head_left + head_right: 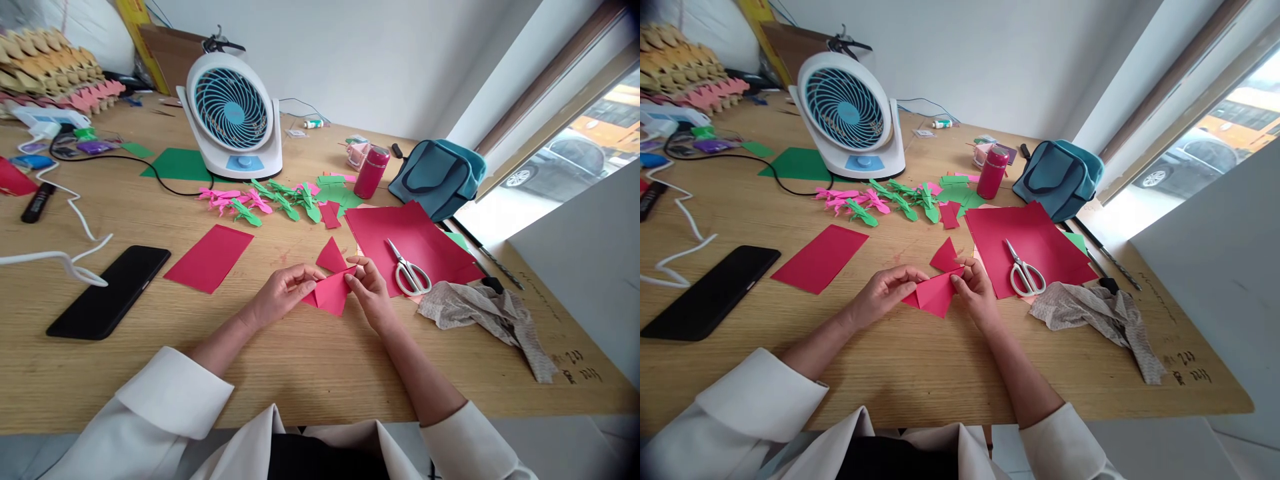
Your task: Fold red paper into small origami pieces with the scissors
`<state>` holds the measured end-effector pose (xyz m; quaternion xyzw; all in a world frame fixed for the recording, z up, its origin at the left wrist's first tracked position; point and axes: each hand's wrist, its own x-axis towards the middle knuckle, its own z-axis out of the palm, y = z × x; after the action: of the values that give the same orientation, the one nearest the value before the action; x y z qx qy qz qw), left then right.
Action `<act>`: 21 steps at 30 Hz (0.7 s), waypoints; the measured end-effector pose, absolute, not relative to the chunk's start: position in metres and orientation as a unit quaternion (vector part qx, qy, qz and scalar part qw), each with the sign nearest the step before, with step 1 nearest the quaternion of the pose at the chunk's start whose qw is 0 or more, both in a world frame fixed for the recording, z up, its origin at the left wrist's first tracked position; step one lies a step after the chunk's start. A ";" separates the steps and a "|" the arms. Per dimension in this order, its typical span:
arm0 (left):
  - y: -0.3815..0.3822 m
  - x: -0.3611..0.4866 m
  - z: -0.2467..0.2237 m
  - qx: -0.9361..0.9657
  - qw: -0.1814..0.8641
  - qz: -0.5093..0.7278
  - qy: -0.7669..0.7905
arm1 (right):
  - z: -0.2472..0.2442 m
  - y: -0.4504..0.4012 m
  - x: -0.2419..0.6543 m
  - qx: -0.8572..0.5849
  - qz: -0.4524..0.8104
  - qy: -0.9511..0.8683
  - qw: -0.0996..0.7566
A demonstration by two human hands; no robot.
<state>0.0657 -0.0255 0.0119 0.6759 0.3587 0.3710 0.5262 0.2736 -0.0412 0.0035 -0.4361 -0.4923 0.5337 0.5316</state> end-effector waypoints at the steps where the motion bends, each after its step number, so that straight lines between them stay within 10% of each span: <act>1: -0.026 0.065 0.013 0.651 0.564 0.375 0.343 | 0.003 -0.041 0.274 -0.439 0.536 -0.489 0.530; 21: -0.033 0.072 0.015 0.701 0.478 0.434 0.303 | -0.008 -0.051 0.259 -0.385 0.677 -0.442 0.445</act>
<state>0.0719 -0.0334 0.0147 0.7010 0.3032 0.4339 0.4780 0.2588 -0.0510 -0.0083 -0.3848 -0.4423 0.6768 0.4452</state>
